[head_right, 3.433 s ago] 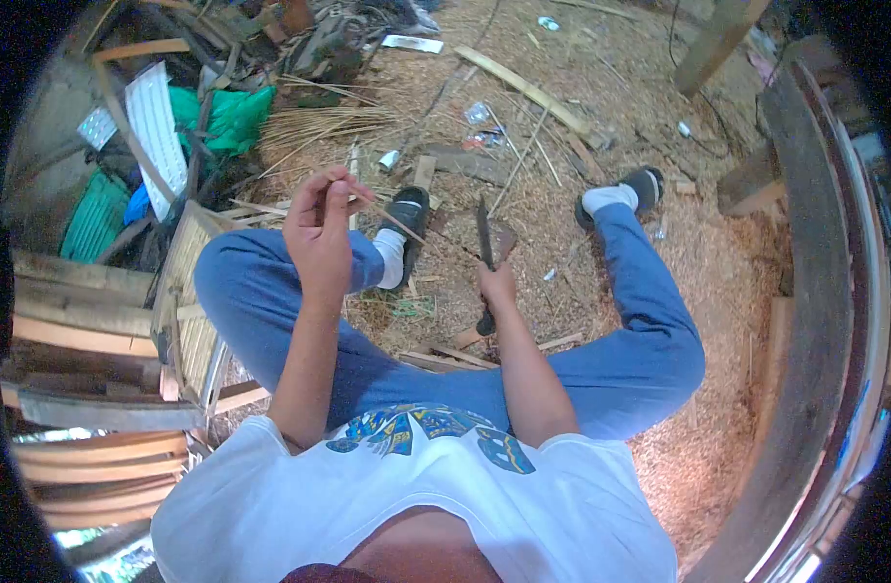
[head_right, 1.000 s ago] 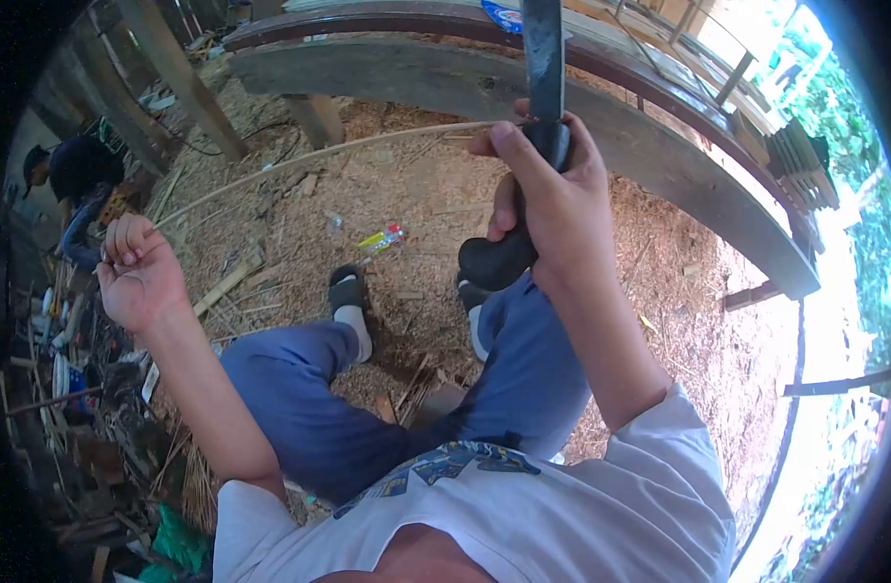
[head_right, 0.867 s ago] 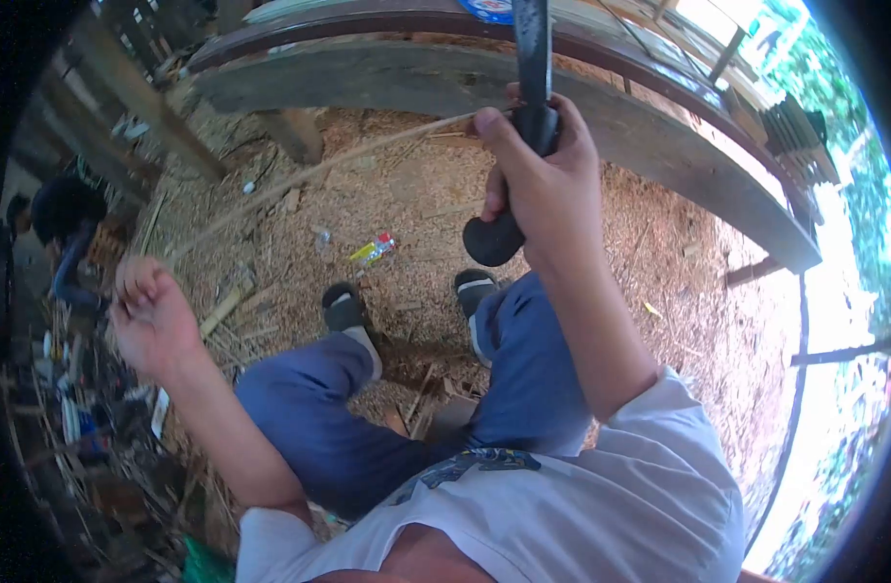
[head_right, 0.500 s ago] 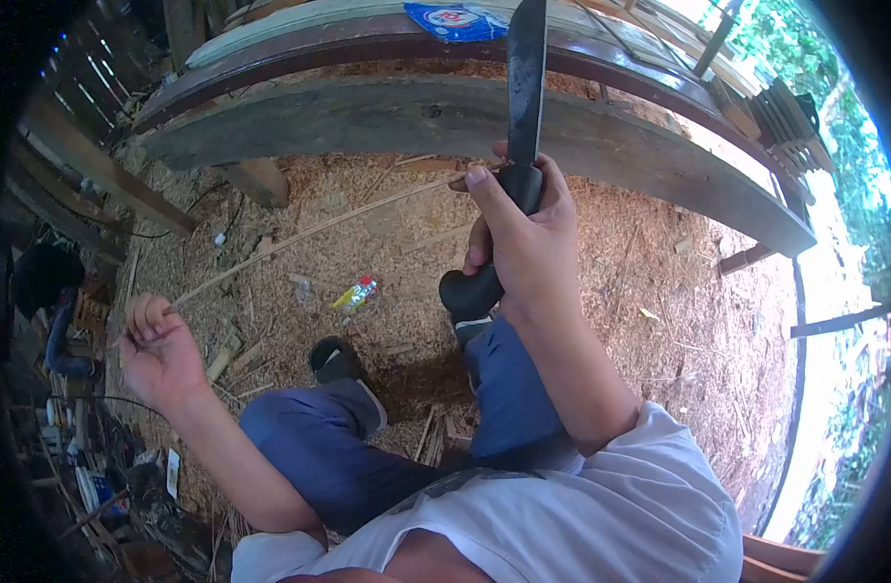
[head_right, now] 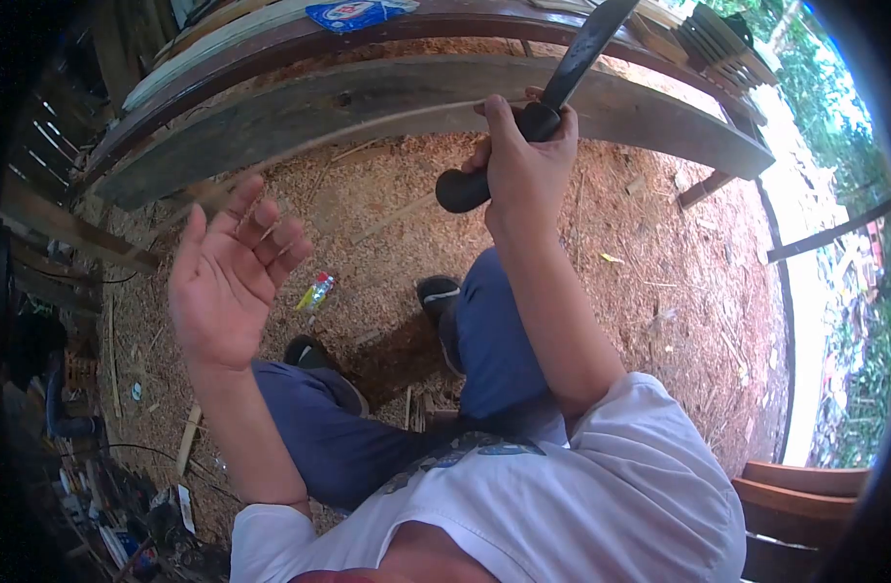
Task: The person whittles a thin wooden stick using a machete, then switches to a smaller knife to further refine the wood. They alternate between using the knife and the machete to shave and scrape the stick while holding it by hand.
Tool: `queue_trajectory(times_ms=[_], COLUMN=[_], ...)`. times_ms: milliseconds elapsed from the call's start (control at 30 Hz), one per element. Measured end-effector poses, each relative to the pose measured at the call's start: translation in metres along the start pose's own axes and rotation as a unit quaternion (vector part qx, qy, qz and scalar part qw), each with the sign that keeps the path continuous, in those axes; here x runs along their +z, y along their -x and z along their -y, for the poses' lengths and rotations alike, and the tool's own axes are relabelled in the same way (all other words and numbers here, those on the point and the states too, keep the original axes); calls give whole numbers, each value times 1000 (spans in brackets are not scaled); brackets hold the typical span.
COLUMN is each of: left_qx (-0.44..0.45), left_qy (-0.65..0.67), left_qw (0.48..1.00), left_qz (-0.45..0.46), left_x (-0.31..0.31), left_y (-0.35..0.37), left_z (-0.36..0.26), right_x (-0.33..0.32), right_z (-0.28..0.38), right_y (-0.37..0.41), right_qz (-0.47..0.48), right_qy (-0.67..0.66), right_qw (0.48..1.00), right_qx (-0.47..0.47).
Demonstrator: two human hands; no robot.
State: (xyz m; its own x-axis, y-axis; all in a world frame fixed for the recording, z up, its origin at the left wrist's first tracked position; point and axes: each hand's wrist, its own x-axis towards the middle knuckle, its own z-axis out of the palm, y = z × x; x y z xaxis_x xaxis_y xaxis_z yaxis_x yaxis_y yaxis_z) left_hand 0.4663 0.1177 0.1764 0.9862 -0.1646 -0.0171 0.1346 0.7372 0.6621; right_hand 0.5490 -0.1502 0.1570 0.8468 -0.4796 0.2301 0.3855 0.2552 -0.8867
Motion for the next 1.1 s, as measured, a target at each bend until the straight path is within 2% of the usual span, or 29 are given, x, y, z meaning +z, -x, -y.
queue_trajectory(times_ms=[67,100,200,233,300,367,433,500,600,700,767,933,1100], left_qx=[91,136,275,345,469,543,505,359,386,414,408,372,293], left_qy=[-173,-283,-344,-429,-577,-650,-689,-687,-710,-693,-685,-700,-718], left_qw=[977,949,893,832,668,532,518,628,588,590,602,610,631], left_qz=[89,28,97,70,8,-23,-48,-61,-23,-15,-21,0,2], left_x=[8,27,14,17,26,28,31,36,26,27,25,15,25], left_y=[6,12,5,0,-11,-28,-25,-14,-17,-11,-7,-1,2], left_z=[14,21,34,39,48,48,48,50,49,47,44,41,55], right_x=[-6,-7,-7,-7,-2,4,9,11,10,4,-3,-30,-68], right_z=[1,0,4,3,5,15,23,29,39,54,56,75,115], right_y=[0,1,10,12,20,32,46,56,64,67,66,58,57], right_qz=[12,14,33,41,57,83,108,129,135,132,120,88,168], right_qy=[-3,-4,1,3,-4,-15,-33,-58,-68,-105,-62,7,142], right_qw=[1000,1000,999,999,998,996,992,987,985,982,989,994,975], right_qx=[-15,-19,-14,-12,-3,32,59,74,89,83,67,60,43])
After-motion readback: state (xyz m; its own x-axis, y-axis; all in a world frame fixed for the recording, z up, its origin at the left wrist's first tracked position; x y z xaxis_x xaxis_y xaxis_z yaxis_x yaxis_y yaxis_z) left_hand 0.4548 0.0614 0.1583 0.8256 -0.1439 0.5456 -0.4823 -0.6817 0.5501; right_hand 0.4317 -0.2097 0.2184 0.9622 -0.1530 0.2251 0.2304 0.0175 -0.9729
